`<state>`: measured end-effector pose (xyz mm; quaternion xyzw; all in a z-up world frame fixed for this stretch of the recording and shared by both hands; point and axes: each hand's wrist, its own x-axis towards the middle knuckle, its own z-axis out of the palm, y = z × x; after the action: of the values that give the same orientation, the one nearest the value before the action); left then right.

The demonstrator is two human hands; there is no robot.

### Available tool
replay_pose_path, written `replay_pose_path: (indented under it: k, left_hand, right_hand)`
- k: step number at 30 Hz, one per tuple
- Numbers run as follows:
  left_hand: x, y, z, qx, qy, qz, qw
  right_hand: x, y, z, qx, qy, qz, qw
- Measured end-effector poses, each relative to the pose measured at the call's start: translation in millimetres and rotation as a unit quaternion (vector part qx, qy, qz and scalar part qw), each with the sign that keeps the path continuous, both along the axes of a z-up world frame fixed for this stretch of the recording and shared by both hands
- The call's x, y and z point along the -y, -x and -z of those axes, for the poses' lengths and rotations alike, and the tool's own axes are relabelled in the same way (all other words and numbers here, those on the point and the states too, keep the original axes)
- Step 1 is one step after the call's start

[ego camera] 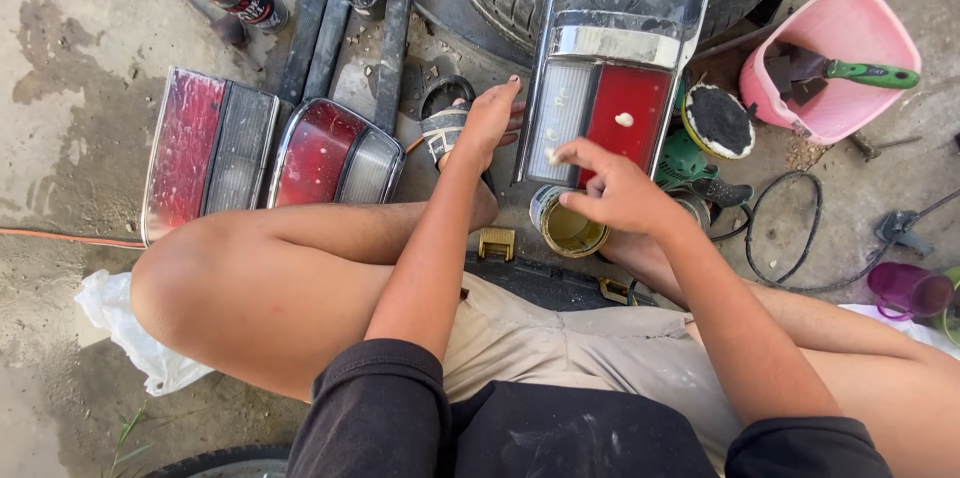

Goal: The person uses a green electric polisher to buff the surface of a red and clear car taillight. After polishing, the person dips a finger into a can of yellowish paste and spreads it by hand over the taillight surface.

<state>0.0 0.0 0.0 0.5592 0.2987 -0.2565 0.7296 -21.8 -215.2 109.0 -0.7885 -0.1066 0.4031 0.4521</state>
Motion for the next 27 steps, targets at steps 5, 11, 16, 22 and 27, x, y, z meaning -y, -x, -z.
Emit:
replay_pose_path:
  k: [5, 11, 16, 22, 27]
  left_hand:
    - [4, -4, 0, -0.013, -0.005, -0.007, 1.0]
    - [7, -6, 9, -0.022, -0.01, -0.005, 1.0]
    - [8, -4, 16, -0.023, -0.005, -0.02, 1.0]
    - [10, -2, 6, -0.016, -0.016, 0.003, 1.0]
    - [8, 0, -3, -0.015, -0.021, 0.016, 1.0]
  right_hand:
    - [-1, 13, -5, 0.011, 0.026, -0.014, 1.0]
    - [9, 14, -9, 0.022, 0.006, 0.001, 1.0]
    - [55, -20, -7, 0.044, -0.086, 0.099, 0.99]
    - [80, -34, 29, 0.053, -0.147, 0.155, 0.975]
    - [90, -28, 53, 0.013, -0.14, 0.139, 0.98]
